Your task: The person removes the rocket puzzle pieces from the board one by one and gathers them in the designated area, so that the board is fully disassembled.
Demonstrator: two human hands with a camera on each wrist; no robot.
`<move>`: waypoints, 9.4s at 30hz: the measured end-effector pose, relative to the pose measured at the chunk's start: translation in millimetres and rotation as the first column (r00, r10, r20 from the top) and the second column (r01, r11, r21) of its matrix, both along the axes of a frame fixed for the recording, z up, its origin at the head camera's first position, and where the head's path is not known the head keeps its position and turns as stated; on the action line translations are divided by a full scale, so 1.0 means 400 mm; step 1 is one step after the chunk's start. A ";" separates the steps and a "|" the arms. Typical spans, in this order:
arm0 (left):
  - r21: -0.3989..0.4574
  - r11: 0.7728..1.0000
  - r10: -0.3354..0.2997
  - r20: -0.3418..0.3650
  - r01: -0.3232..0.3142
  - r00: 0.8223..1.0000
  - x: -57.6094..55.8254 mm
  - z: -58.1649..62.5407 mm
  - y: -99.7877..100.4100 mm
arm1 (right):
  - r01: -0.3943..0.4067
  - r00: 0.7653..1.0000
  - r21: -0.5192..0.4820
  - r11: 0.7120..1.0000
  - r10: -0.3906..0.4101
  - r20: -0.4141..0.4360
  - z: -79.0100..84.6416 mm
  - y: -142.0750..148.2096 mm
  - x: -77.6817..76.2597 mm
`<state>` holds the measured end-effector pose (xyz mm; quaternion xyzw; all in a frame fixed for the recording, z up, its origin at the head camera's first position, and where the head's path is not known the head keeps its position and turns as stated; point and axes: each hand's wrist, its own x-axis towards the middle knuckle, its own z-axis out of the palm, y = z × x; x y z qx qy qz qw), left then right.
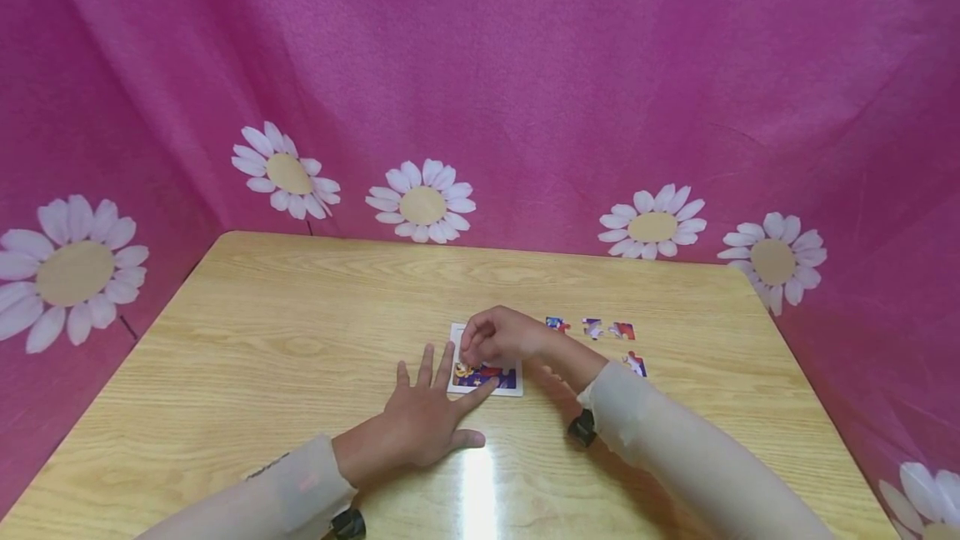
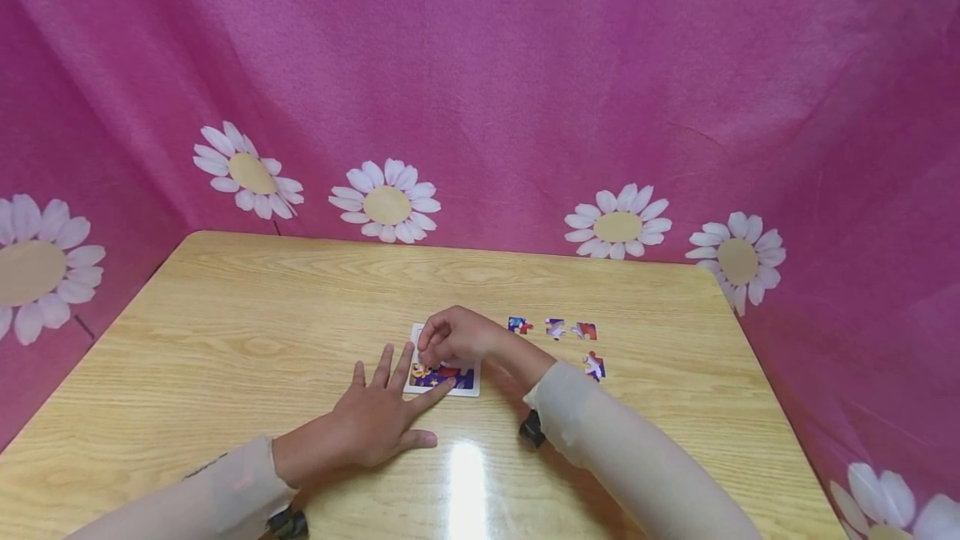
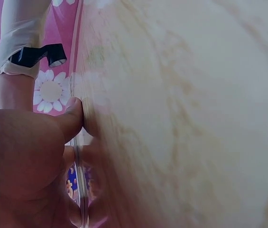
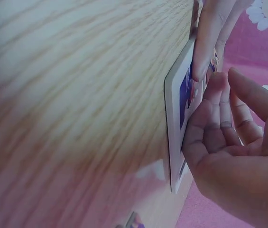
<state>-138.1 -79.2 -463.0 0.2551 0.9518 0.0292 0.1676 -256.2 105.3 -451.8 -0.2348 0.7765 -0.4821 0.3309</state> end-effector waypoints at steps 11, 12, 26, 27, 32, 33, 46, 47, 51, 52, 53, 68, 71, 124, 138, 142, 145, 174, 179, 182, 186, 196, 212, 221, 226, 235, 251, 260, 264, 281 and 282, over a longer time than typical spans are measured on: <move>-0.006 1.000 0.003 0.003 -0.003 1.000 -0.001 0.000 -0.001 | -0.005 1.000 0.000 1.000 0.005 -0.011 -0.008 0.002 0.009; -0.008 1.000 0.003 0.004 -0.003 1.000 -0.002 -0.001 -0.001 | -0.003 1.000 0.002 1.000 0.003 -0.008 -0.008 0.002 0.010; -0.010 1.000 -0.001 0.005 0.001 1.000 0.001 0.006 0.002 | -0.006 1.000 -0.018 1.000 0.006 -0.016 -0.013 -0.006 0.023; -0.007 1.000 0.000 0.004 0.000 1.000 0.001 0.007 0.002 | -0.007 1.000 -0.022 1.000 0.006 -0.017 -0.014 -0.007 0.023; -0.004 1.000 0.003 0.005 -0.003 1.000 0.001 0.008 0.002 | -0.007 0.999 -0.005 1.000 0.007 -0.041 -0.016 -0.008 0.023; -0.004 1.000 0.003 0.004 -0.003 1.000 0.001 0.009 0.002 | -0.006 0.999 0.002 1.000 0.007 -0.050 -0.015 -0.007 0.023; -0.005 1.000 -0.001 -0.019 0.001 1.000 0.001 0.002 0.000 | 0.048 0.996 0.037 0.998 -0.045 -0.079 -0.006 0.015 0.015; -0.007 1.000 0.000 -0.019 0.000 1.000 0.001 0.002 0.000 | 0.049 0.995 0.045 0.998 -0.045 -0.087 -0.006 0.018 0.014; -0.007 1.000 0.003 -0.015 -0.003 1.000 0.000 0.000 0.001 | 0.052 0.993 0.065 0.997 -0.045 -0.109 -0.005 0.034 0.009; -0.007 1.000 0.003 -0.014 -0.003 1.000 0.000 -0.001 0.001 | 0.053 0.993 0.062 0.997 -0.045 -0.112 -0.005 0.040 0.009; -0.008 1.000 0.003 -0.016 -0.003 1.000 0.000 -0.001 0.001 | 0.059 0.993 0.065 0.996 -0.052 -0.109 -0.004 0.045 0.009; -0.013 1.000 0.011 -0.011 -0.011 1.000 0.000 0.001 0.002 | 0.092 0.991 0.044 0.995 -0.088 -0.098 0.004 0.134 0.032; -0.008 1.000 0.010 -0.013 -0.011 1.000 0.001 0.000 0.002 | 0.103 0.991 0.039 0.994 -0.099 -0.089 0.003 0.150 0.035; -0.003 1.000 0.020 -0.026 -0.020 0.999 0.006 -0.003 0.006 | 0.195 0.973 0.072 0.978 -0.183 -0.140 -0.011 0.325 0.167; 0.004 1.000 0.023 -0.019 -0.023 1.000 0.003 -0.001 0.004 | 0.284 0.921 0.158 0.946 -0.224 -0.319 -0.017 0.313 0.185; 0.002 1.000 0.023 -0.019 -0.022 1.000 0.004 -0.002 0.004 | 0.295 0.917 0.154 0.943 -0.234 -0.324 -0.020 0.312 0.187; 0.002 1.000 0.023 -0.018 -0.023 1.000 0.005 -0.002 0.005 | 0.297 0.915 0.150 0.943 -0.236 -0.327 -0.021 0.313 0.187; 0.000 1.000 0.019 -0.016 -0.019 1.000 -0.001 -0.005 0.003 | 0.279 0.932 0.116 0.953 -0.240 -0.272 -0.003 0.306 0.165; -0.005 1.000 0.020 -0.018 -0.020 1.000 -0.001 -0.005 0.003 | 0.275 0.932 0.103 0.956 -0.238 -0.274 0.003 0.287 0.154; -0.001 1.000 0.021 -0.017 -0.021 1.000 -0.001 -0.006 0.003 | 0.265 0.937 0.086 0.960 -0.235 -0.257 0.003 0.273 0.148; 0.001 1.000 0.018 -0.019 -0.018 1.000 0.000 -0.009 0.003 | 0.254 0.938 0.084 0.964 -0.224 -0.266 0.000 0.253 0.138; -0.005 1.000 0.018 -0.014 -0.018 1.000 -0.001 -0.008 0.003 | 0.244 0.937 0.031 0.969 -0.227 -0.265 -0.005 0.194 0.113; -0.013 1.000 0.012 -0.017 -0.012 1.000 0.000 -0.006 0.003 | 0.232 0.946 0.009 0.973 -0.223 -0.234 -0.014 0.093 0.088; -0.019 1.000 0.008 0.005 -0.008 1.000 -0.003 -0.005 0.005 | 0.218 0.957 0.004 0.976 -0.213 -0.195 -0.023 0.059 0.079; -0.019 1.000 0.015 0.019 -0.015 1.000 -0.003 -0.001 0.006 | 0.238 0.957 0.015 0.971 -0.232 -0.172 -0.020 0.056 0.078; -0.002 1.000 0.017 0.010 -0.017 1.000 -0.002 0.003 0.006 | 0.234 0.958 0.016 0.972 -0.228 -0.171 -0.021 0.058 0.075; 0.022 1.000 0.010 0.064 -0.011 0.998 -0.012 0.011 0.012 | 0.240 0.961 0.014 0.971 -0.236 -0.142 -0.022 0.058 0.072; -0.030 1.000 0.003 0.068 -0.001 0.998 -0.016 0.020 0.018 | 0.226 0.962 0.051 0.973 -0.214 -0.170 -0.016 0.056 0.072; -0.058 0.998 0.004 0.075 0.000 0.997 -0.019 0.020 0.021 | 0.194 0.964 0.058 0.979 -0.179 -0.197 -0.014 0.054 0.068; -0.058 0.998 -0.004 0.060 0.007 0.998 -0.015 0.022 0.021 | 0.190 0.959 0.090 0.978 -0.165 -0.229 -0.009 0.043 0.066; -0.057 0.998 -0.005 0.059 0.008 0.998 -0.014 0.023 0.021 | 0.187 0.960 0.093 0.978 -0.161 -0.228 -0.009 0.043 0.066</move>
